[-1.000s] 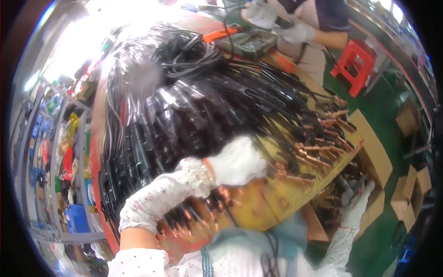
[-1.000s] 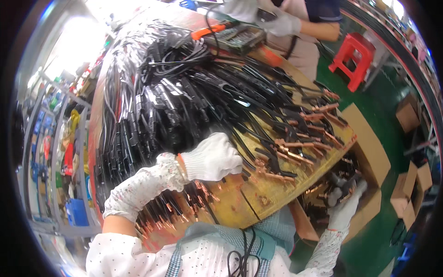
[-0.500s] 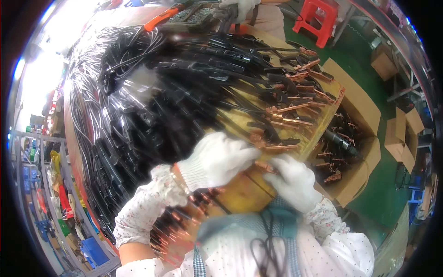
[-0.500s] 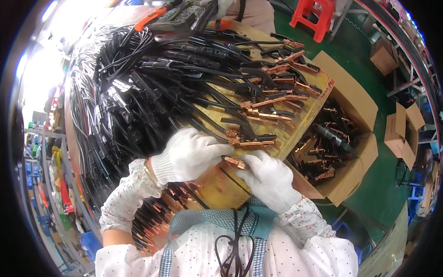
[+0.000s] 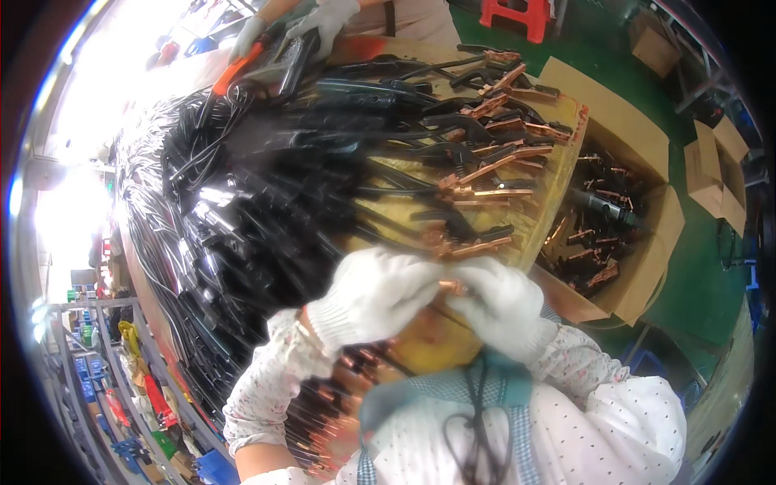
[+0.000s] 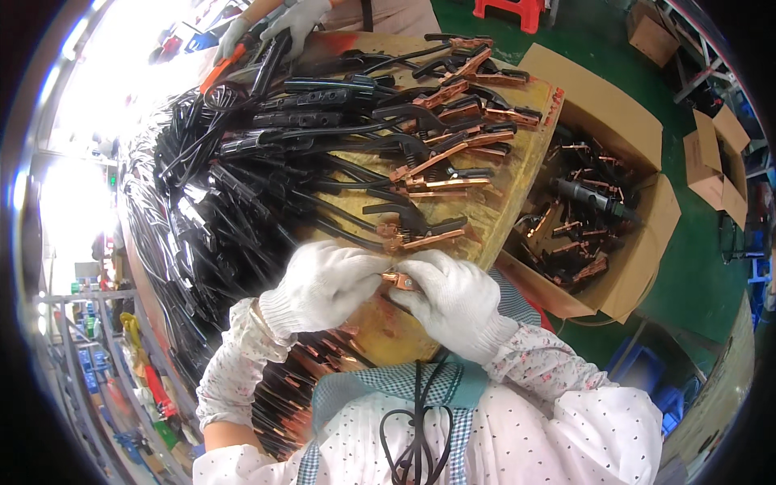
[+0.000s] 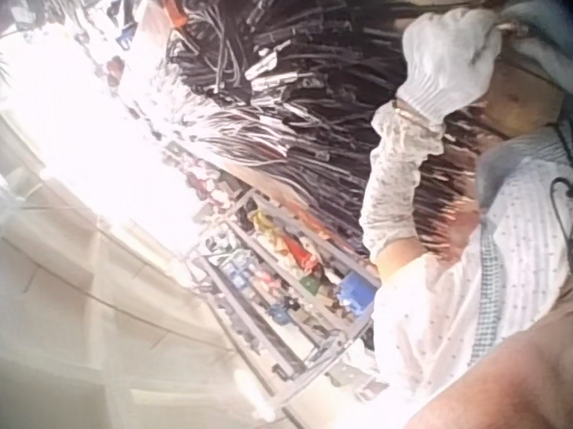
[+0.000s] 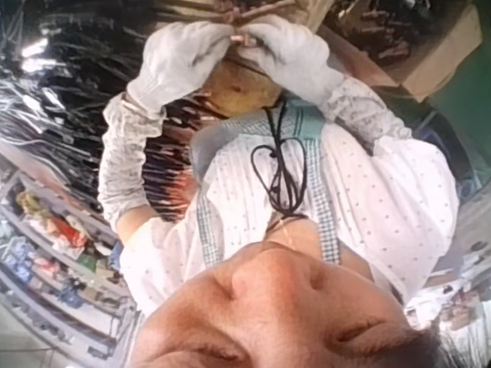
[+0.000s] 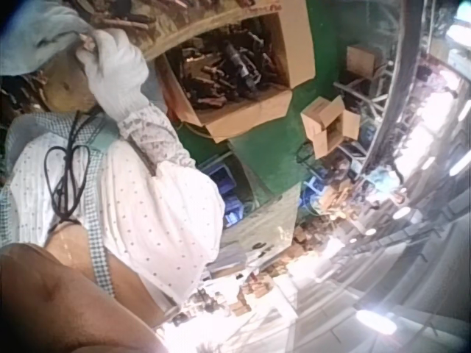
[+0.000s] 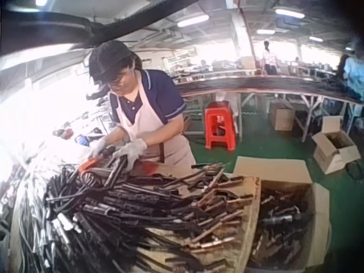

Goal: The person attaches metal clamp jaws to jumper cable handles and fastens them using a pneumatic tool.

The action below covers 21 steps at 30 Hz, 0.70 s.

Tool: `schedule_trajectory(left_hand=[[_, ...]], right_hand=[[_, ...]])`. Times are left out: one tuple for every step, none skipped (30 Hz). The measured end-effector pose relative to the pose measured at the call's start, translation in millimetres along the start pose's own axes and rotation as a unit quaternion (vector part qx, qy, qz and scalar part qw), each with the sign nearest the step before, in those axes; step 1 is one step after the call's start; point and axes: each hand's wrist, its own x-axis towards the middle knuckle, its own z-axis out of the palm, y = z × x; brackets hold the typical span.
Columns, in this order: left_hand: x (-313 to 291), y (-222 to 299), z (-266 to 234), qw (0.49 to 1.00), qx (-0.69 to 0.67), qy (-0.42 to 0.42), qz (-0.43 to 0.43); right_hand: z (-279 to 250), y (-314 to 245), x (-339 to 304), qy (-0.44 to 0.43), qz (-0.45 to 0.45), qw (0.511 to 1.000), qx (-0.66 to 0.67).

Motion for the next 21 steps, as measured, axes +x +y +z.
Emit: schedule_trajectory(left_hand=[[0.7,1.0,-1.0,1.000,-0.008,-0.006,-0.007],[-0.4,0.9,-0.9,1.000,-0.007,-0.009,-0.006],[-1.8,0.2,-0.7,0.999,-0.008,-0.024,-0.019],[-2.8,-0.9,-0.9,0.999,-0.010,-0.039,-0.032],[-3.9,-0.4,-1.9,0.999,-0.008,-0.042,-0.032],[-4.9,0.0,-3.1,0.996,-0.009,-0.071,-0.052],[-5.5,0.5,-4.3,0.992,-0.009,-0.101,-0.072],[-6.3,0.4,-4.7,0.992,-0.009,-0.101,-0.075],[-6.1,0.5,-5.6,0.989,-0.021,-0.115,-0.096],[-5.8,0.5,-6.5,0.984,-0.034,-0.128,-0.116],[-4.6,-0.3,-6.3,0.984,-0.034,-0.128,-0.118],[-3.1,-1.0,-5.9,0.980,-0.055,-0.134,-0.135],[-1.4,-1.7,-5.9,0.976,-0.076,-0.140,-0.152],[0.1,-0.9,-6.6,0.975,-0.076,-0.140,-0.155],[2.0,0.3,-8.0,0.965,-0.091,-0.163,-0.187],[4.0,1.2,-9.7,0.952,-0.105,-0.185,-0.218],[6.8,1.3,-11.0,0.952,-0.107,-0.185,-0.219],[9.5,1.3,-12.3,0.942,-0.127,-0.196,-0.240],[12.1,0.9,-13.5,0.932,-0.147,-0.206,-0.260],[13.3,1.0,-14.9,0.931,-0.147,-0.204,-0.263],[14.3,1.0,-16.1,0.926,-0.147,-0.223,-0.265]], right_hand=[[0.8,0.3,0.8,0.005,-0.005,1.000,0.010],[2.3,0.6,1.3,0.008,-0.010,1.000,0.020],[4.1,1.6,1.7,0.010,-0.008,1.000,0.022],[5.9,3.3,2.3,0.005,-0.021,1.000,0.009],[6.2,4.1,2.2,0.000,-0.035,0.999,-0.004],[5.5,5.0,2.8,0.001,-0.035,0.999,-0.002],[4.5,6.4,4.0,-0.010,-0.056,0.998,-0.027],[4.8,8.3,5.7,-0.024,-0.080,0.995,-0.052],[5.3,10.0,7.5,-0.025,-0.081,0.995,-0.049],[5.8,11.7,9.3,-0.027,-0.109,0.992,-0.062],[6.4,13.5,11.0,-0.028,-0.136,0.987,-0.077],[7.7,15.1,12.3,-0.029,-0.136,0.987,-0.076],[9.4,16.6,13.4,-0.022,-0.148,0.986,-0.079],[10.2,17.5,14.2,-0.016,-0.162,0.983,-0.082],[10.8,17.1,16.3,-0.018,-0.162,0.983,-0.080],[11.7,15.9,19.2,-0.023,-0.169,0.982,-0.079],[11.6,15.5,20.9,-0.029,-0.176,0.981,-0.080],[11.2,15.5,21.4,-0.031,-0.175,0.981,-0.080],[10.8,15.5,21.6,-0.042,-0.169,0.981,-0.081],[10.8,15.2,22.3,-0.054,-0.167,0.981,-0.081],[10.9,15.1,22.6,-0.056,-0.170,0.981,-0.080]])
